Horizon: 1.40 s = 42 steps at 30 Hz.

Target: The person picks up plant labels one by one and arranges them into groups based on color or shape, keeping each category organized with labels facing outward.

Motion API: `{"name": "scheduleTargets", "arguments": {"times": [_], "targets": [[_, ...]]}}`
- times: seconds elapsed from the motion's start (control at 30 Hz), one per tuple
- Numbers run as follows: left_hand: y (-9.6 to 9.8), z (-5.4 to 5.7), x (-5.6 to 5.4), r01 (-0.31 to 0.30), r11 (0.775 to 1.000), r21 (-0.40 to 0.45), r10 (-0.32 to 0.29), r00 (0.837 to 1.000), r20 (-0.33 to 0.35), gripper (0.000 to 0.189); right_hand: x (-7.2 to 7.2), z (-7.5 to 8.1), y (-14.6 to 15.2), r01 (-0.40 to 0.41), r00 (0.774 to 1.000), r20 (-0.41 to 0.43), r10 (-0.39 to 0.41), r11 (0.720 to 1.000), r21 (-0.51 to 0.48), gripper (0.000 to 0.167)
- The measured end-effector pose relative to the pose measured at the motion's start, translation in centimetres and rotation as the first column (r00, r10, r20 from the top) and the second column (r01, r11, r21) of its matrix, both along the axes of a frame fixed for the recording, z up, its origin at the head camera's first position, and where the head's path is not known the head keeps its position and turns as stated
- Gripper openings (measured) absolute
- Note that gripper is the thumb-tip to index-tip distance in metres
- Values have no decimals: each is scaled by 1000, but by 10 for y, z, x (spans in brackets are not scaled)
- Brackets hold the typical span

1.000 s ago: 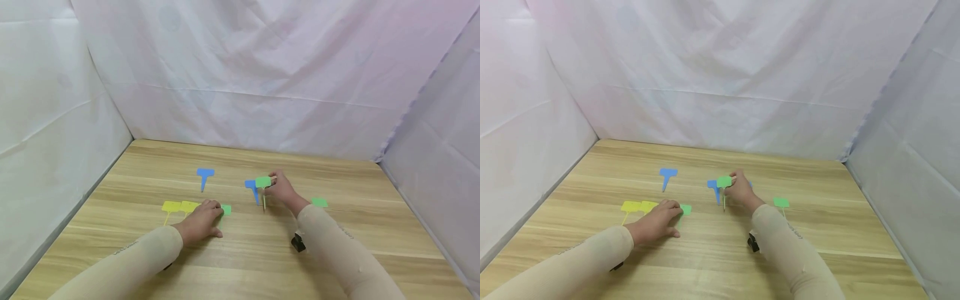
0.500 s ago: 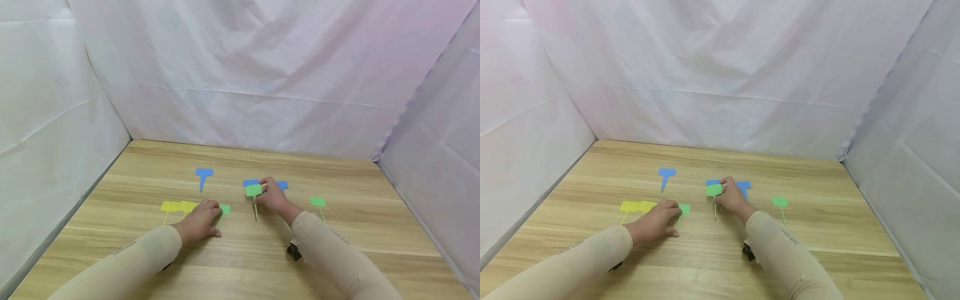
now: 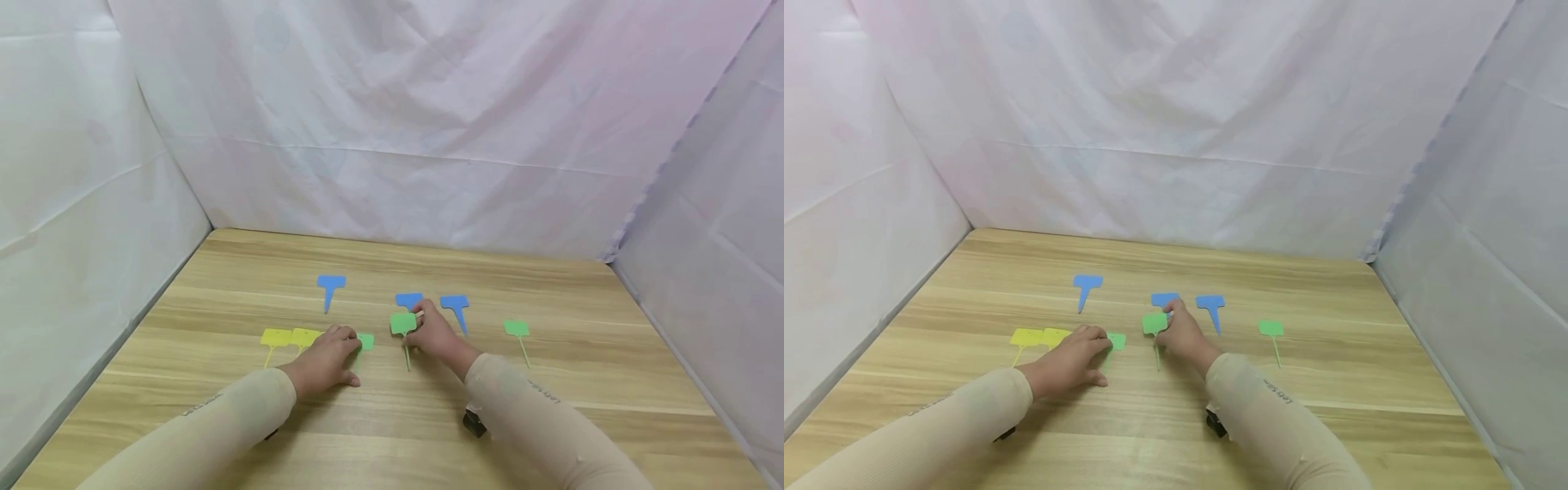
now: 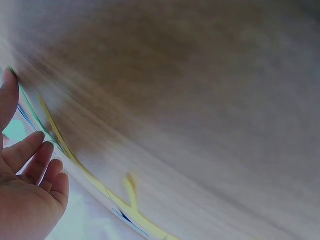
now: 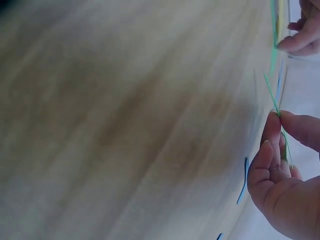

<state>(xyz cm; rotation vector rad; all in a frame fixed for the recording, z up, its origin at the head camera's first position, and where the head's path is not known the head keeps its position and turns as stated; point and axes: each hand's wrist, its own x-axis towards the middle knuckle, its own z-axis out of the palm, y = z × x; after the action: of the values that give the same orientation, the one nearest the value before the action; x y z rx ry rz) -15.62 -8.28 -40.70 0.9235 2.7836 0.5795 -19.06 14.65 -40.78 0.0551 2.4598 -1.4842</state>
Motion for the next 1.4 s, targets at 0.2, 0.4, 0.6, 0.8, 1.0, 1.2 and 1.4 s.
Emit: {"name": "scheduleTargets", "arguments": {"times": [0.2, 0.4, 0.6, 0.8, 1.0, 1.2, 1.4], "targets": [[-1, -1, -1, 9, 1000, 2, -8, 1000, -10, 58, 6, -1, -5, 1, 1000, -6, 0, 1000, 16, 61], [0, -2, -2, 6, 1000, -4, -6, 1000, -8, 58, 10, 0, -10, -7, 1000, 6, 7, 1000, 17, 60], [-1, -3, -3, 7, 1000, -6, -7, 1000, -3, 58, 12, -1, -14, -38, 999, -5, 39, 998, 40, 59], [-1, -3, -4, 9, 1000, -3, -9, 1000, 6, 58, 14, 0, -20, -54, 999, 1, 54, 998, 22, 58], [-2, -2, -4, 18, 1000, -2, -18, 1000, 9, 58, 17, 3, -23, -70, 998, 9, 70, 997, 13, 57], [-2, -2, -4, 24, 1000, -3, -24, 1000, 8, 58, 20, 3, -27, -76, 997, 11, 76, 997, 10, 57], [-3, -2, -5, 30, 1000, 7, -30, 1000, 2, 58, 23, 3, -29, -72, 997, 4, 72, 997, 38, 55]]}}
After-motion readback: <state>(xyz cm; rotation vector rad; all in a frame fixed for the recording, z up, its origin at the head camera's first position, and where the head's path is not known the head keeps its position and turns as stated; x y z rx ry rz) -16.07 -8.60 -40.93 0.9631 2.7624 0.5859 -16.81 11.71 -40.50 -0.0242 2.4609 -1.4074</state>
